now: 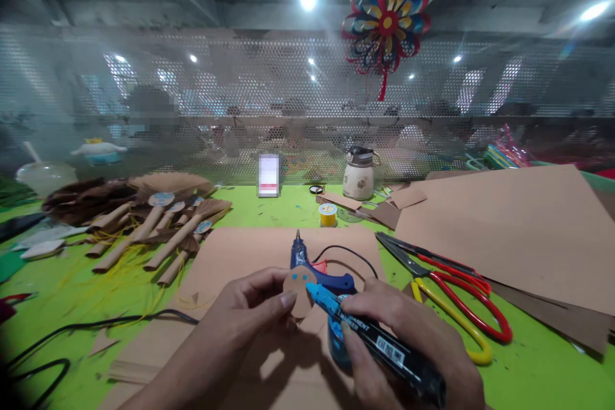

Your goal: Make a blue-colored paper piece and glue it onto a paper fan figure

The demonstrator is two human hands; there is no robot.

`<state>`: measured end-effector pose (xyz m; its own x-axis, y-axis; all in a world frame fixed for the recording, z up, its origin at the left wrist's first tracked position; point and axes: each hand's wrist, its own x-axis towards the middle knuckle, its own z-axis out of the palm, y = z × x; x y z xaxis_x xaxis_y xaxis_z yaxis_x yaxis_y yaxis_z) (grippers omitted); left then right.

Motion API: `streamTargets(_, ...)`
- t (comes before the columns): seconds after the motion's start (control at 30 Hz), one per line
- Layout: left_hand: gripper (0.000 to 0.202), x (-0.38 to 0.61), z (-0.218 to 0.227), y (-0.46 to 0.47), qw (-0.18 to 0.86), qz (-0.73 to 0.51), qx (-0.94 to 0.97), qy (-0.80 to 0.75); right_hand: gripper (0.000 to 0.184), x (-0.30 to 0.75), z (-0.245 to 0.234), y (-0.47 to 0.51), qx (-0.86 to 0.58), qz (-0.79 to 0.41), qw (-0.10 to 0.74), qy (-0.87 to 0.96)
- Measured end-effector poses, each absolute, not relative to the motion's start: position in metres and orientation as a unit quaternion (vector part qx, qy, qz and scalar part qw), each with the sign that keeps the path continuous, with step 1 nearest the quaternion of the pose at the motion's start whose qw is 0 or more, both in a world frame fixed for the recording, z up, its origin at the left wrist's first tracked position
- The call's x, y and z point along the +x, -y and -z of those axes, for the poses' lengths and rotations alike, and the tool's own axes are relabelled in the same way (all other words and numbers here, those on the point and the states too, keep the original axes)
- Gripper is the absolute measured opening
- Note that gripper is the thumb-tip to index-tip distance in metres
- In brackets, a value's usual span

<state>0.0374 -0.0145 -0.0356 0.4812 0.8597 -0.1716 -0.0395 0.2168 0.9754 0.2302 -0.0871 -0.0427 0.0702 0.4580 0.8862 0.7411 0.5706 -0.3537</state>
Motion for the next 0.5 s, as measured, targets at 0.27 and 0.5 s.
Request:
streamTargets(0.27,0.032,0.037,0.038,0.013,0.685,-0.330,0.533,-0.371,0.019,0.239,0.039,0.089,-0.441,0.079,0.556,0.700)
streamTargets(0.5,0.030,0.039,0.036,0.014,0.678,-0.336,0.535,-0.376,0.020,0.225,0.047,0.087,-0.449,0.063,0.605,0.655)
